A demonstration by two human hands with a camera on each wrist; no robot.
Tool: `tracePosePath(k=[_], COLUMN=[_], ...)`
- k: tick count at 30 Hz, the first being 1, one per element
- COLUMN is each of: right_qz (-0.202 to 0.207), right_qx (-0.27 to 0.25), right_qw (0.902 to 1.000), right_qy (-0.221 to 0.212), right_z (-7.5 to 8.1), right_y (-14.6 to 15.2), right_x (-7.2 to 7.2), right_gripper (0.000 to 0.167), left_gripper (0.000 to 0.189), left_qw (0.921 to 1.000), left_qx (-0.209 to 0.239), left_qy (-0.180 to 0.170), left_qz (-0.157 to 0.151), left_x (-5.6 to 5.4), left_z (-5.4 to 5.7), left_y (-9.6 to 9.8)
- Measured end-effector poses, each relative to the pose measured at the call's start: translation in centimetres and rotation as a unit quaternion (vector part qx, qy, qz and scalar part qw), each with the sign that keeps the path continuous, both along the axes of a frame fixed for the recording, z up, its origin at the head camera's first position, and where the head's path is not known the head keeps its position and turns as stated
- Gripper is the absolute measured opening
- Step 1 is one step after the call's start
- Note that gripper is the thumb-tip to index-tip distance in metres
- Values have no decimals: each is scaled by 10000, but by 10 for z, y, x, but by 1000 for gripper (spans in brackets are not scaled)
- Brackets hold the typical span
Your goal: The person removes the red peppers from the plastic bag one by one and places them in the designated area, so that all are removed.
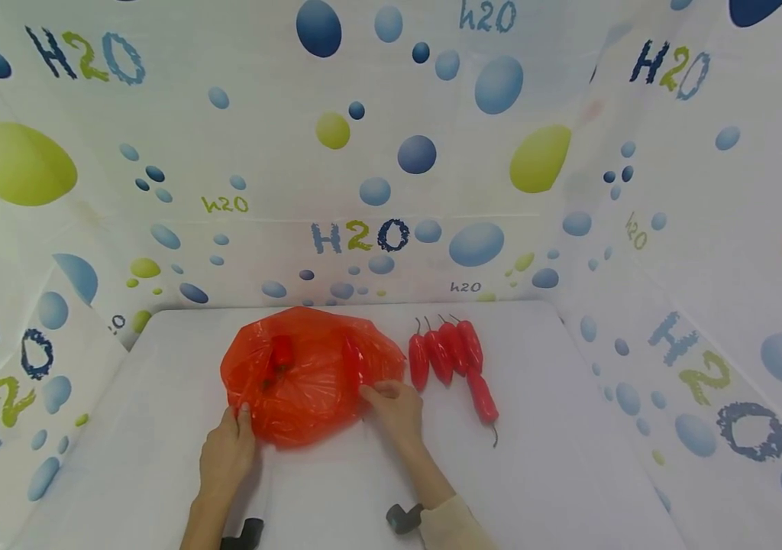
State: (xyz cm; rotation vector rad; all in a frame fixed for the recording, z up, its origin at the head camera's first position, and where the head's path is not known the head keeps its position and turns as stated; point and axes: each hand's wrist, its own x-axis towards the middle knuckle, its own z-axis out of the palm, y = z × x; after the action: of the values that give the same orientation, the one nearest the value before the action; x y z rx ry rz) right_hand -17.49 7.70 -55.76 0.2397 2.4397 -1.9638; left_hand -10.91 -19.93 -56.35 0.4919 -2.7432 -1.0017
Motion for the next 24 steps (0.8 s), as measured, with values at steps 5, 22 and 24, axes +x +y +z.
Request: tracePosePath(k=[5,22,24], right_qz=[-25,-166,-195], right_qx=[-128,-121,-94], right_qw=[9999,9996,9995], right_qy=[10,218,243], right_z=[2,5,4], right_y=[3,17,19], right_x=[3,7,8], right_gripper=[35,29,30], left_gripper=[40,39,39], left_qw=[9999,10000,10000], left_qx=[66,40,-9], left_qy=[-126,3,25], left_qz=[11,24,43], left_x=[0,0,-1], left_z=[0,-1,-2], left_y=[0,1,1])
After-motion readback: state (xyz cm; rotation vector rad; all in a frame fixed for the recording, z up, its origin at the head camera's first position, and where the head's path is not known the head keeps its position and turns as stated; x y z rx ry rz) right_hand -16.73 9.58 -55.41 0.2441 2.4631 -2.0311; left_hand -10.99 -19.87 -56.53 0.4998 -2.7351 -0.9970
